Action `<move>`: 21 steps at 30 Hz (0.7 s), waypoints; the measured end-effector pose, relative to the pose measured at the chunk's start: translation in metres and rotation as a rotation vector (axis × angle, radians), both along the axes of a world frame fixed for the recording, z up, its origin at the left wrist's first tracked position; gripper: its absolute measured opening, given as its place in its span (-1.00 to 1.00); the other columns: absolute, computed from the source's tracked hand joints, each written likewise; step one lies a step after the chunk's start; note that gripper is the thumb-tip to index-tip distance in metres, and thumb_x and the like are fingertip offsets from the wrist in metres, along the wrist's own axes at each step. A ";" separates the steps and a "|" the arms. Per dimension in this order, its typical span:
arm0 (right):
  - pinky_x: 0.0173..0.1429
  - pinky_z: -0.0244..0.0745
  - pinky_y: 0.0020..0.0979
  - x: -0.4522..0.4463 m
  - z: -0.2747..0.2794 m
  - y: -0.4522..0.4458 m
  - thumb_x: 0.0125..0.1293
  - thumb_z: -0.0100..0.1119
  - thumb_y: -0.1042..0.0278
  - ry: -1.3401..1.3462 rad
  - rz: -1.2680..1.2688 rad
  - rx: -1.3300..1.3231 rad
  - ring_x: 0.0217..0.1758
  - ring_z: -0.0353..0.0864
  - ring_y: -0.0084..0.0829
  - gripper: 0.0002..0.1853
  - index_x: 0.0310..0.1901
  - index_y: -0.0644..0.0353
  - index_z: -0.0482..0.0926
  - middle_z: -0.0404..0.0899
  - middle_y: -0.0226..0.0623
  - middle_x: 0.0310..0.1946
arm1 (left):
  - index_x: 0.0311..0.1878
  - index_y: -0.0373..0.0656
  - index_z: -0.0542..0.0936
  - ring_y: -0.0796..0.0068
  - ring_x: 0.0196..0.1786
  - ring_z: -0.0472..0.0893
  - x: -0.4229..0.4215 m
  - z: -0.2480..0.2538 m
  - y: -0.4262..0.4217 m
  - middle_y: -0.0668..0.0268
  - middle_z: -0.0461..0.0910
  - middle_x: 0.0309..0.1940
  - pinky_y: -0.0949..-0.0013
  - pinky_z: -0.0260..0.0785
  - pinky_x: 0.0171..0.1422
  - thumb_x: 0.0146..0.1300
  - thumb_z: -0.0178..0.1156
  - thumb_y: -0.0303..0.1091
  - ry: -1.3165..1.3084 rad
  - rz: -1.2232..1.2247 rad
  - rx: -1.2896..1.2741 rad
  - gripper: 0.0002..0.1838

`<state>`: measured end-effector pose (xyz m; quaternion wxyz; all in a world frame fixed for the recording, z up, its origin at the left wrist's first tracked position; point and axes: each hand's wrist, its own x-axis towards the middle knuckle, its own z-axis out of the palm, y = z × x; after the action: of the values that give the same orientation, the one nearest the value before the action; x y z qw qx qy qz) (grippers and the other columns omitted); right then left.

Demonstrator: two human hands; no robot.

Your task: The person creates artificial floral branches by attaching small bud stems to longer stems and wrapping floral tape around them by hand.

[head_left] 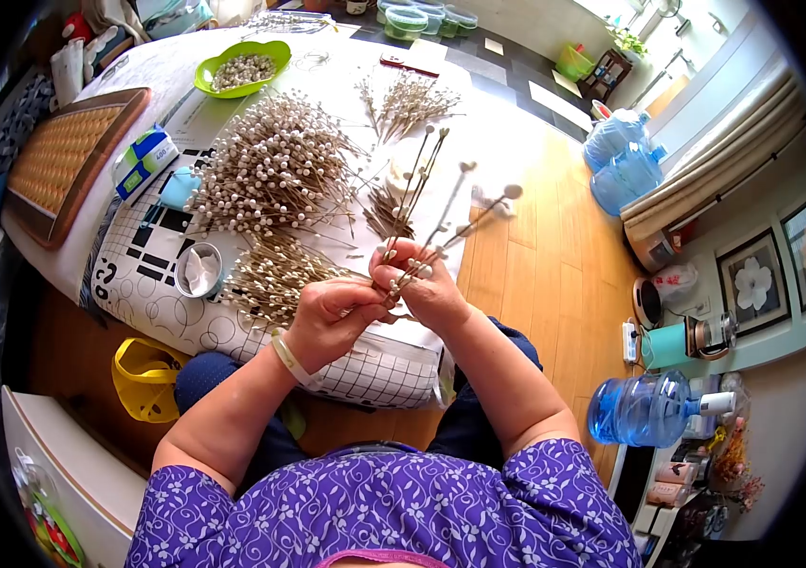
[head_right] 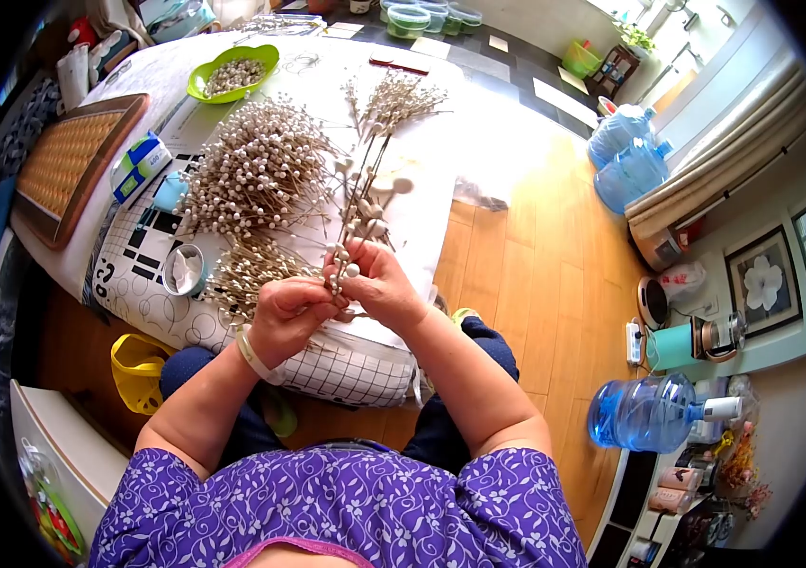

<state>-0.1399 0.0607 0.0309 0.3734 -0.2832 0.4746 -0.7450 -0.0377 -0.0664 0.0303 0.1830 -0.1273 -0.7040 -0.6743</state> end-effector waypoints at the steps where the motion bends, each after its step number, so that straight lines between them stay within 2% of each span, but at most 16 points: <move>1: -0.40 0.31 -0.65 -0.002 0.000 -0.001 0.17 0.11 0.45 0.012 0.025 -0.011 -0.47 0.38 -0.70 -0.89 -0.29 0.27 0.44 0.43 -0.48 -0.49 | -0.39 -0.35 0.56 0.46 -0.36 0.60 0.000 0.000 0.000 0.19 0.59 -0.45 0.48 0.46 -0.26 0.02 0.16 -0.66 -0.008 0.008 0.003 -0.93; 5: -0.37 0.33 -0.63 -0.004 -0.003 0.000 0.16 0.14 0.44 0.030 0.093 -0.023 -0.46 0.40 -0.68 -0.88 -0.33 0.30 0.49 0.47 -0.45 -0.47 | -0.39 -0.40 0.57 0.41 -0.33 0.61 0.002 0.003 -0.004 0.14 0.60 -0.40 0.45 0.48 -0.21 0.03 0.10 -0.69 0.012 -0.001 -0.096 -0.92; 8: -0.35 0.33 -0.62 -0.009 -0.002 0.007 0.15 0.17 0.46 -0.010 0.226 -0.002 -0.43 0.41 -0.64 -0.92 -0.38 0.28 0.51 0.46 -0.40 -0.45 | -0.40 -0.35 0.56 0.46 -0.36 0.61 0.002 0.001 -0.002 0.19 0.60 -0.43 0.49 0.47 -0.25 0.01 0.17 -0.66 0.032 -0.015 -0.073 -0.94; 10: -0.33 0.35 -0.61 -0.014 -0.003 0.011 0.13 0.19 0.46 -0.008 0.267 -0.013 -0.41 0.44 -0.62 -0.91 -0.39 0.28 0.51 0.46 -0.39 -0.46 | -0.40 -0.37 0.56 0.43 -0.32 0.61 0.004 -0.003 0.001 0.16 0.60 -0.40 0.45 0.48 -0.24 0.00 0.18 -0.67 -0.016 -0.103 0.080 -0.93; 16: -0.33 0.37 -0.63 -0.008 0.001 0.014 0.11 0.20 0.51 0.003 0.152 0.062 -0.41 0.46 -0.65 -0.93 -0.39 0.28 0.51 0.48 -0.43 -0.46 | -0.40 -0.32 0.56 0.39 -0.33 0.62 0.001 -0.003 0.000 0.17 0.61 -0.41 0.43 0.47 -0.26 -0.01 0.19 -0.64 0.050 -0.072 -0.104 -0.92; 18: -0.33 0.38 -0.64 -0.005 0.009 0.015 0.11 0.20 0.50 -0.031 0.121 0.172 -0.43 0.46 -0.65 -0.93 -0.40 0.27 0.51 0.49 -0.43 -0.48 | -0.40 -0.31 0.57 0.37 -0.35 0.62 0.000 -0.006 -0.002 0.17 0.61 -0.41 0.43 0.46 -0.25 -0.02 0.18 -0.64 0.072 0.003 -0.305 -0.92; 21: -0.28 0.43 -0.61 -0.009 -0.005 0.013 0.14 0.18 0.50 0.029 0.097 0.106 -0.38 0.49 -0.64 -0.93 -0.37 0.28 0.50 0.53 -0.41 -0.45 | -0.38 -0.31 0.57 0.36 -0.35 0.62 0.001 -0.005 -0.002 0.18 0.61 -0.40 0.43 0.45 -0.24 -0.03 0.17 -0.64 0.042 0.019 -0.261 -0.90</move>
<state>-0.1484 0.0738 0.0263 0.4165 -0.2964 0.5044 -0.6959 -0.0368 -0.0681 0.0257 0.1859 -0.1573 -0.7829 -0.5725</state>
